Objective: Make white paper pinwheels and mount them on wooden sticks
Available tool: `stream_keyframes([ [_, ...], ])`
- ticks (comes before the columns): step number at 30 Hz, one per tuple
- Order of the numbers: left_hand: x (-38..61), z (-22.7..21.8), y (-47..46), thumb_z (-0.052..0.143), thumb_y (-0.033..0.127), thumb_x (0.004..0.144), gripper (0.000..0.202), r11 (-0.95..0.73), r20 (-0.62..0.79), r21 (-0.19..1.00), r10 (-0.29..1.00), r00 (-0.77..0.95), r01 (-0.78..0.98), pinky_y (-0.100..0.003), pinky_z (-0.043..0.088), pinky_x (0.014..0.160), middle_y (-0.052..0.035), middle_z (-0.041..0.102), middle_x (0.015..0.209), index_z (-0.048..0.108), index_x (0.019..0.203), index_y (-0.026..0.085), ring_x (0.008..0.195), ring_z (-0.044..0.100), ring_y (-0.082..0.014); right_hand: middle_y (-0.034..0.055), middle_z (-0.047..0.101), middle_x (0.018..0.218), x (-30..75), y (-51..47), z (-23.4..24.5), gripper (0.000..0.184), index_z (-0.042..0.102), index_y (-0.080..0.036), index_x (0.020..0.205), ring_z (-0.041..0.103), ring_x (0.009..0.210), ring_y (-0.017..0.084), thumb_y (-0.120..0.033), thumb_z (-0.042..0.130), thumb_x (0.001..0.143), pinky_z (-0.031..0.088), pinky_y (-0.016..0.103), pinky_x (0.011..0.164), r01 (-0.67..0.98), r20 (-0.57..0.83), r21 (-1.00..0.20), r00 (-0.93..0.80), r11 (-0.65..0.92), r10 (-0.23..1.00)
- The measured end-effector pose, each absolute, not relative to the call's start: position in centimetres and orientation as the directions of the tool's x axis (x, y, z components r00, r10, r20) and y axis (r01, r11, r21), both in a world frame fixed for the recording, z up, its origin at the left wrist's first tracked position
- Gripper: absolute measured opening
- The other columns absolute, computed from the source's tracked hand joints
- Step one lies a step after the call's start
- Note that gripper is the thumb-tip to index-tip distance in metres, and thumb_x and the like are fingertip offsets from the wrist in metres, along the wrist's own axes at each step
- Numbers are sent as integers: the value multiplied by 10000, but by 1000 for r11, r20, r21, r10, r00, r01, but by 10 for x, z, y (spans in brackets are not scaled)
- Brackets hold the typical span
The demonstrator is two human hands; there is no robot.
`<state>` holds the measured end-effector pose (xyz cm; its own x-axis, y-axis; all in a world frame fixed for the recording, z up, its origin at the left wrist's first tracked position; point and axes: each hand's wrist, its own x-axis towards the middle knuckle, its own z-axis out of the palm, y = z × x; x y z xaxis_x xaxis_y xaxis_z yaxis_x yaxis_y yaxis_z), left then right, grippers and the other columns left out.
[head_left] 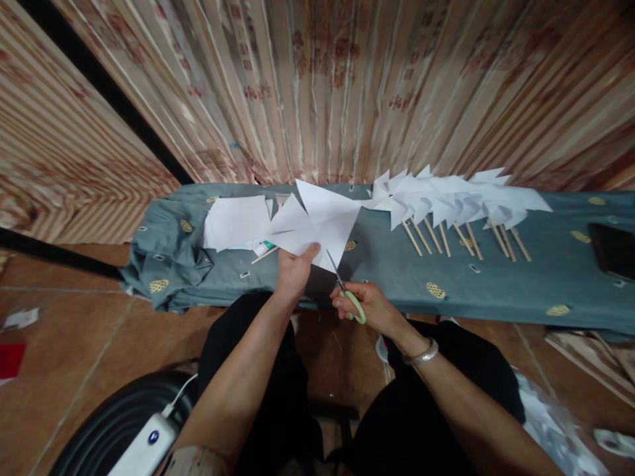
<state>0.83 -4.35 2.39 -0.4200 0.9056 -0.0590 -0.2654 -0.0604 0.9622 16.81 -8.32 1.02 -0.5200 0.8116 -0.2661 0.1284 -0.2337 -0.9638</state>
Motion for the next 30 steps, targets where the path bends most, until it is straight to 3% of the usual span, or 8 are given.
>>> stream_keyframes([
  [5,12,21,-45,791,266,541,445,-35,-72,967,914,-400,-252,-352,531,782,-70,736,815,697,961,150,773,685,-237,-11,614,599,170,-82,8,461,669,-172,801,515,545,102,-628,696,735,404,238,545,126,-229,-973,-515,-191,826],
  [13,14,19,-48,781,254,544,286,0,-86,973,929,-361,-230,-303,519,735,-59,733,804,709,789,125,711,654,-183,2,639,629,173,-80,4,454,675,-167,813,523,566,105,-620,654,782,406,231,552,178,-185,-978,-518,-106,835],
  [30,13,20,-49,784,239,544,242,-1,-100,964,926,-365,-267,-267,497,700,-32,710,760,709,745,129,663,612,-149,-14,616,585,169,-80,-2,433,680,-170,786,513,530,95,-593,730,709,394,225,524,123,-210,-977,-480,-172,852],
])
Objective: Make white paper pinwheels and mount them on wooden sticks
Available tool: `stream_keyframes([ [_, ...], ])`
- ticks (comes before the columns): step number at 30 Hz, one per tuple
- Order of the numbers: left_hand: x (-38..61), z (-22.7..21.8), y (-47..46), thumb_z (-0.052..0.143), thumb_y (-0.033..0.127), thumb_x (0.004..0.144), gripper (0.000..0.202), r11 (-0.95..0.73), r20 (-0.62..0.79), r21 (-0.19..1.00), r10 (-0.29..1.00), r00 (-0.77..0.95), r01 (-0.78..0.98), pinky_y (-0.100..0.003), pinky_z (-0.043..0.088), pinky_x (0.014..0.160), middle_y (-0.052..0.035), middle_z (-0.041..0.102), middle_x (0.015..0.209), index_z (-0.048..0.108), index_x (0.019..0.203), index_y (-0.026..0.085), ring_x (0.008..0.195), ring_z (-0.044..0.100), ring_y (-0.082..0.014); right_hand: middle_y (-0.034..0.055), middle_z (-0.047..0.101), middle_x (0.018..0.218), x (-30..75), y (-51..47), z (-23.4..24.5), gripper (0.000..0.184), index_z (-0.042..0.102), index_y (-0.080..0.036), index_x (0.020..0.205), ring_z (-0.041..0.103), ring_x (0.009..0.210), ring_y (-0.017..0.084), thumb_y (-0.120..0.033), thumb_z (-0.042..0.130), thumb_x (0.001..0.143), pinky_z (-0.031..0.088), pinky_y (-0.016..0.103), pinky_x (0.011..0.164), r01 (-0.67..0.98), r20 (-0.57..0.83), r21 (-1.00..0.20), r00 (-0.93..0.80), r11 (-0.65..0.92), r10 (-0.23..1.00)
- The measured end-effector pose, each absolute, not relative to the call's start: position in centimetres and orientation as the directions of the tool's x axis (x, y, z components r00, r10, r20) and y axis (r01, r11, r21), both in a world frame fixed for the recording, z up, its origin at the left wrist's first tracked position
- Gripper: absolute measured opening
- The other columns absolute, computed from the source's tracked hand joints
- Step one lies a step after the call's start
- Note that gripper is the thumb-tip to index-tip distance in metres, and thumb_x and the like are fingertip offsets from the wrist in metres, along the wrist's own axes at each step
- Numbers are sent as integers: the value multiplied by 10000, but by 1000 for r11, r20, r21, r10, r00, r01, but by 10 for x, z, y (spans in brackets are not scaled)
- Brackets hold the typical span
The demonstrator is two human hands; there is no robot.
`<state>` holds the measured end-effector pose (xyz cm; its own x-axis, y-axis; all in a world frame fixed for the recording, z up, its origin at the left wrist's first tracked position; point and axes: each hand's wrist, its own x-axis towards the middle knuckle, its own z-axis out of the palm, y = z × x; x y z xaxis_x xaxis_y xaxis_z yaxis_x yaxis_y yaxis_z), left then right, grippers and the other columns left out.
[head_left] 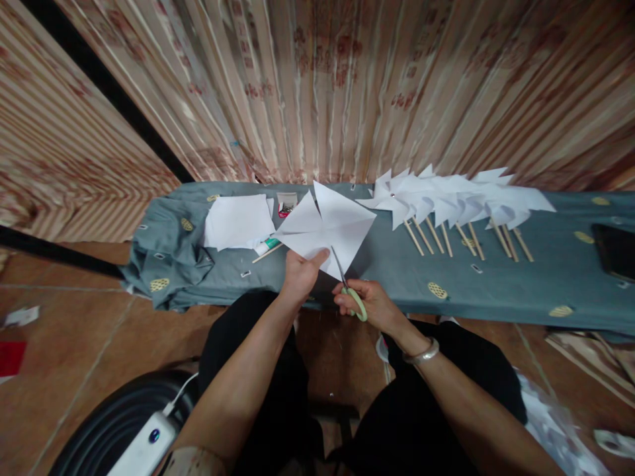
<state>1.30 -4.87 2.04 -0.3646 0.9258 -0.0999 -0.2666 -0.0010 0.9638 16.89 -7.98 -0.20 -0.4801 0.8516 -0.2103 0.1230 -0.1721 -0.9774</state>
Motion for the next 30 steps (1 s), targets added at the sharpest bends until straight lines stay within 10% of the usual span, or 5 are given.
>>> stream_keyframes([
  [30,18,26,-56,778,240,516,243,53,-147,958,934,-324,-284,-269,478,625,-6,680,680,668,708,138,599,585,-137,7,651,584,171,-79,-4,453,685,-165,755,533,521,106,-617,704,723,403,225,508,173,-193,-976,-432,-129,881],
])
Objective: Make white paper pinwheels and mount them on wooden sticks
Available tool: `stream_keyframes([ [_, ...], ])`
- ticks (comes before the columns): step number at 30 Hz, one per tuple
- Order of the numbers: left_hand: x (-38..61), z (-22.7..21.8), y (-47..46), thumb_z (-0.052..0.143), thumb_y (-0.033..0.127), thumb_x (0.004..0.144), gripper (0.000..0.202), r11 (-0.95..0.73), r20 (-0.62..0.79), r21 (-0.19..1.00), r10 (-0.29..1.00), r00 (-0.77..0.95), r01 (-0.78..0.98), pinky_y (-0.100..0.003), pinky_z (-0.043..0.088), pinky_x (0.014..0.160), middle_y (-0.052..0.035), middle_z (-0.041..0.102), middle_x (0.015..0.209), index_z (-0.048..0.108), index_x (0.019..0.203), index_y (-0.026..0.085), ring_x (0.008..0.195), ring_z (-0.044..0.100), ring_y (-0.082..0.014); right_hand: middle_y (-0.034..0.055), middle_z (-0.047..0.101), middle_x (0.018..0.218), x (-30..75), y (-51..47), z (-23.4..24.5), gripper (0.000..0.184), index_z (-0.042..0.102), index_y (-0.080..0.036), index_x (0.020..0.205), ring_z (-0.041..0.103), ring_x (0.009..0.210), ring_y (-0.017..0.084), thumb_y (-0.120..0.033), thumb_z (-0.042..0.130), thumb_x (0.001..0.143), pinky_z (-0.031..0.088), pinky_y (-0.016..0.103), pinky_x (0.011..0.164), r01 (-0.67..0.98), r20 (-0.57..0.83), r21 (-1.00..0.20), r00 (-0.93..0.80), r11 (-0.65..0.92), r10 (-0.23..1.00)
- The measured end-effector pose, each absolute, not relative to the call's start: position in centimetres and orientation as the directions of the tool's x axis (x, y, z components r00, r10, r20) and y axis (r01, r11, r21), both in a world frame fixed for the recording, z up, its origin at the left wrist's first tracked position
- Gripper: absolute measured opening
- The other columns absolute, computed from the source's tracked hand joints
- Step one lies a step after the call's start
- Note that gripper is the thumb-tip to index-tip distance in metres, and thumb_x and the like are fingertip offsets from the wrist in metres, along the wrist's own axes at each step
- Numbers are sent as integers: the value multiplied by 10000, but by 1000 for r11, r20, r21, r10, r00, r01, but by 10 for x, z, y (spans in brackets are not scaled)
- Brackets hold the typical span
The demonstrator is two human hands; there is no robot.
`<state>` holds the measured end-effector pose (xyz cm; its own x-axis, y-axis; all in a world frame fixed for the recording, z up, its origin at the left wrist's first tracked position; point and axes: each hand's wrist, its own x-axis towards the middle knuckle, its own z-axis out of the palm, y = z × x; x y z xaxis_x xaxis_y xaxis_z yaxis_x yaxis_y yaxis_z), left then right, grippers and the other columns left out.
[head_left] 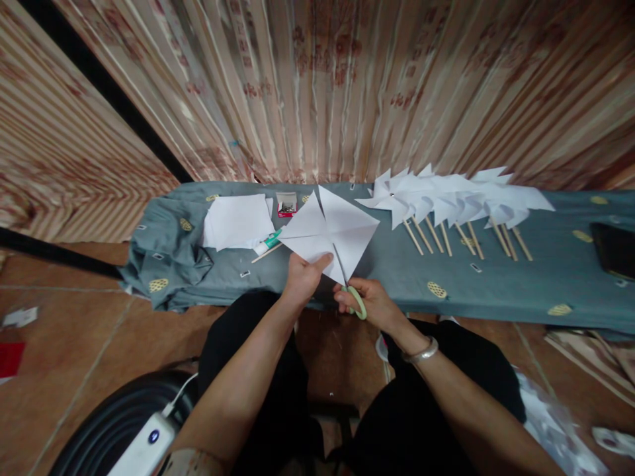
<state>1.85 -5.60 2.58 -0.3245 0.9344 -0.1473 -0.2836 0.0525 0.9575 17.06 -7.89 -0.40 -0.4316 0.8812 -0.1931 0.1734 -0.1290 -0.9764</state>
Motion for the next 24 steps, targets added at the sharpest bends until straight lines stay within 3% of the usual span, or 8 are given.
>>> stream_keyframes([
  [15,20,22,-57,779,240,519,251,61,-148,964,932,-331,-260,-268,483,626,-13,685,697,668,722,142,612,591,-143,-2,628,543,169,-80,1,473,649,-171,670,505,491,98,-635,741,652,376,226,487,156,-239,-969,-389,-192,890],
  [24,20,21,-59,779,254,528,262,71,-146,971,933,-330,-230,-277,490,653,-23,695,726,677,740,140,642,607,-154,3,627,547,169,-80,1,464,640,-172,629,502,494,97,-624,717,699,381,225,490,158,-213,-974,-403,-162,890],
])
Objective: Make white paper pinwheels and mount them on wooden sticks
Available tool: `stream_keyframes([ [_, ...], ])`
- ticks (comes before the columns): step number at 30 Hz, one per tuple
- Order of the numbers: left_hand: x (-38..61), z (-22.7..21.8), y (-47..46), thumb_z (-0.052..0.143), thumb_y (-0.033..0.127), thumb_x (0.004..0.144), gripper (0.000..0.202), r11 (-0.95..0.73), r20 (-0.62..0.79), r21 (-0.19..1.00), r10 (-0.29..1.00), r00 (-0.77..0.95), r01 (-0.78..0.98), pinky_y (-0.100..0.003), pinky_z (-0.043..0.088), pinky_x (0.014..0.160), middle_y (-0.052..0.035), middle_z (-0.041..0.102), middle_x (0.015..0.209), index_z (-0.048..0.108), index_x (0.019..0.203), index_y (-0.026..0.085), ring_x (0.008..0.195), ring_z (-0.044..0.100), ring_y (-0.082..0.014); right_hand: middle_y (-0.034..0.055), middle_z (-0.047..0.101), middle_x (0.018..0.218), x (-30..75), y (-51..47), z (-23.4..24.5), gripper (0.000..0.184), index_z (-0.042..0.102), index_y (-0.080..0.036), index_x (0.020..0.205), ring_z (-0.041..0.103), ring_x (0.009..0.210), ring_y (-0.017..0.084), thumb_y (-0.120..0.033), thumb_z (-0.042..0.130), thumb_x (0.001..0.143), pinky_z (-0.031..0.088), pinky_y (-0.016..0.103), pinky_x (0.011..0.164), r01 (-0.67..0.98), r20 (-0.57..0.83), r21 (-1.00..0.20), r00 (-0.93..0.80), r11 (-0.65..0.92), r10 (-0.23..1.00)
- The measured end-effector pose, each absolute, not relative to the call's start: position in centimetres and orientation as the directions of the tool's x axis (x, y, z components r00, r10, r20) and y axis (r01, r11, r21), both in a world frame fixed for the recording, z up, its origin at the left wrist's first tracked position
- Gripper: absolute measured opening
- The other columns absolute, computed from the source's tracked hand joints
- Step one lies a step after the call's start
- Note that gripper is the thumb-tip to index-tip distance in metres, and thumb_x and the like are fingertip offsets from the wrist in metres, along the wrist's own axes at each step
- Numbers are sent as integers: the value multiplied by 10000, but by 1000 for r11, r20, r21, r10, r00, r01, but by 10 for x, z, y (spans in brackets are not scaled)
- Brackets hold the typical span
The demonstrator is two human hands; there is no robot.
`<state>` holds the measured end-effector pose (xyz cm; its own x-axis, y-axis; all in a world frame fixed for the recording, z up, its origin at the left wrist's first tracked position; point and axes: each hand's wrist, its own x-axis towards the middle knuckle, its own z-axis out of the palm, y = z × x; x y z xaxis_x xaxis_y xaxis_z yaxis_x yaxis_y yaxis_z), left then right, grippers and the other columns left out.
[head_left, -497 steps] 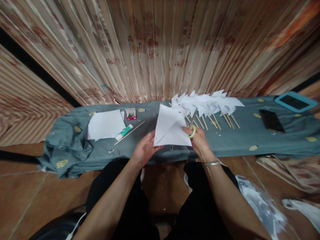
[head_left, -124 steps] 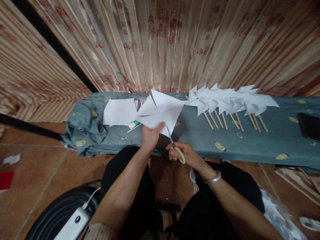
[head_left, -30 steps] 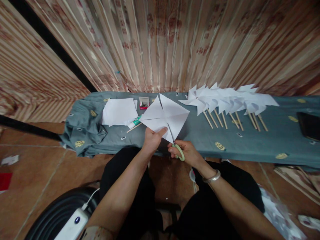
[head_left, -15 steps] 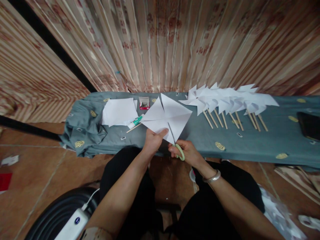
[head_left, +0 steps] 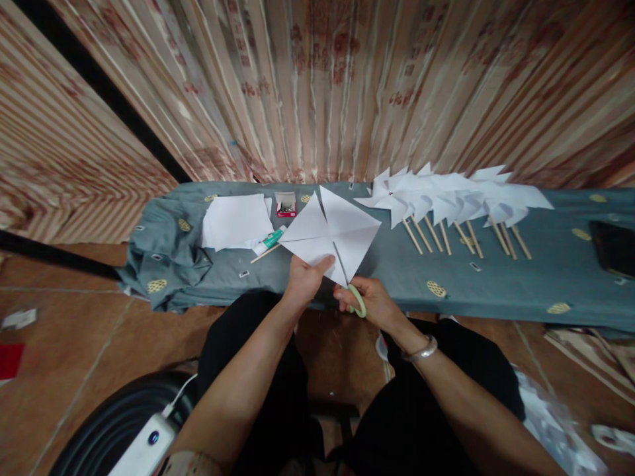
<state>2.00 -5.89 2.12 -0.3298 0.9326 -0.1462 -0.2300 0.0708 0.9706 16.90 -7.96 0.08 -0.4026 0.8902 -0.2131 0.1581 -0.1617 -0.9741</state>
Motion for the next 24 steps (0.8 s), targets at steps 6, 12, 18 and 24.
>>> stream_keyframes([
  [6,20,20,-58,783,267,514,286,67,-150,967,930,-336,-245,-282,496,660,-30,698,739,678,751,145,660,610,-163,-3,622,525,169,-80,0,469,644,-174,628,499,479,96,-632,728,684,376,221,476,167,-219,-972,-390,-165,894],
  [12,20,20,-59,787,270,516,278,72,-154,967,930,-333,-246,-285,493,665,-31,699,735,678,736,141,656,608,-160,-7,610,515,168,-79,0,461,647,-175,627,491,476,95,-624,734,683,375,222,477,146,-218,-974,-393,-173,893],
  [18,18,21,-57,790,238,517,267,61,-153,959,935,-321,-278,-282,485,653,-21,696,708,676,738,140,622,603,-151,12,648,587,168,-81,3,461,649,-174,675,525,520,104,-629,687,735,400,227,511,172,-213,-974,-444,-151,870],
  [24,1,26,-50,814,269,502,355,3,-117,953,926,-360,-303,-312,509,754,-43,733,791,707,823,164,742,661,-195,7,659,630,183,-82,6,451,669,-169,804,558,568,108,-615,696,745,411,226,543,221,-285,-957,-596,-188,751],
])
